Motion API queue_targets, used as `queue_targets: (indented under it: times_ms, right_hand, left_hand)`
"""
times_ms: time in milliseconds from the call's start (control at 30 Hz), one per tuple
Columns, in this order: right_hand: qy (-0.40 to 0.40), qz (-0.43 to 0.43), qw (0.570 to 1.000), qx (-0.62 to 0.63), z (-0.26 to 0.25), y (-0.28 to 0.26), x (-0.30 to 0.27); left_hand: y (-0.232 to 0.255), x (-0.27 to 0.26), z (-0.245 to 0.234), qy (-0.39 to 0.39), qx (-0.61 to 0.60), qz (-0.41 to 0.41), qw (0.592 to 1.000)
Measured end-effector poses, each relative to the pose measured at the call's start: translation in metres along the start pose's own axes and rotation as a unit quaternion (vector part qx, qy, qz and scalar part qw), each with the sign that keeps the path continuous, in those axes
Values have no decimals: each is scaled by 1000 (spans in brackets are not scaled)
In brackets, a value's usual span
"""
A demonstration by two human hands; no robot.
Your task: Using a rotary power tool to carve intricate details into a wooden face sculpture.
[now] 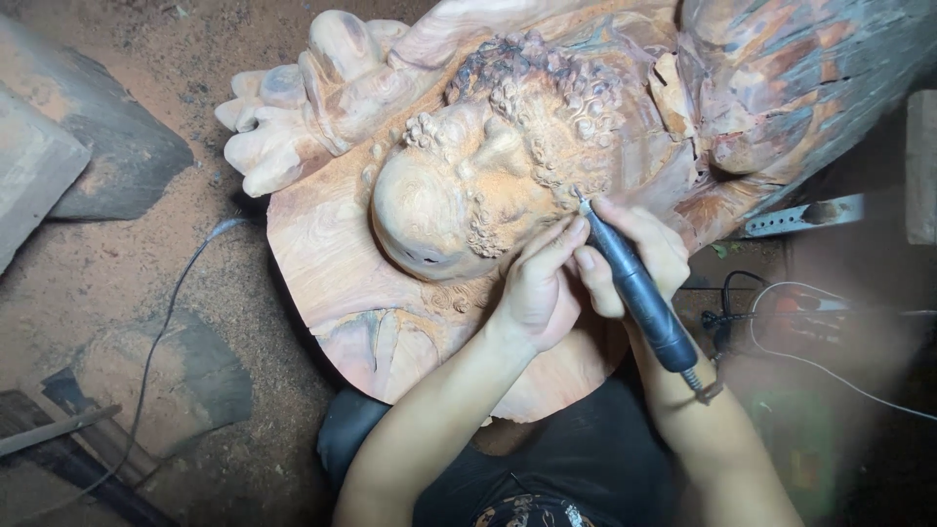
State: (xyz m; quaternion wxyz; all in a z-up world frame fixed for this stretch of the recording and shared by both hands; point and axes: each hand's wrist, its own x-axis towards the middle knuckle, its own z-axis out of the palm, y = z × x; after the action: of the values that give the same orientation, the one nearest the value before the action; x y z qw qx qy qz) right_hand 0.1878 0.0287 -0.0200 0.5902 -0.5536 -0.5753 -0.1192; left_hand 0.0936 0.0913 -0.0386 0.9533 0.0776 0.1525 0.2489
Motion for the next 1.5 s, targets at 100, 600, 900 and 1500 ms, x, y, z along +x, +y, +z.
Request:
queue_targets:
  times_ms: [100,600,900,1500]
  right_hand:
    - [75,401,896,177,-9,-41,2]
    - [-46,342,884,-316,-170,-144,-324]
    - [-3,529,811,-251,-229,-108,-382]
    - [-187,65,636,-746,-590,104,-71]
  left_hand:
    - [0,-18,11,-20,63,-40,997]
    - [-30,-29,35,-90,6,-99,991]
    - [-27,-21,32,-112,1,-109,988]
    - [-24,-38,45,-53,79,-8,995]
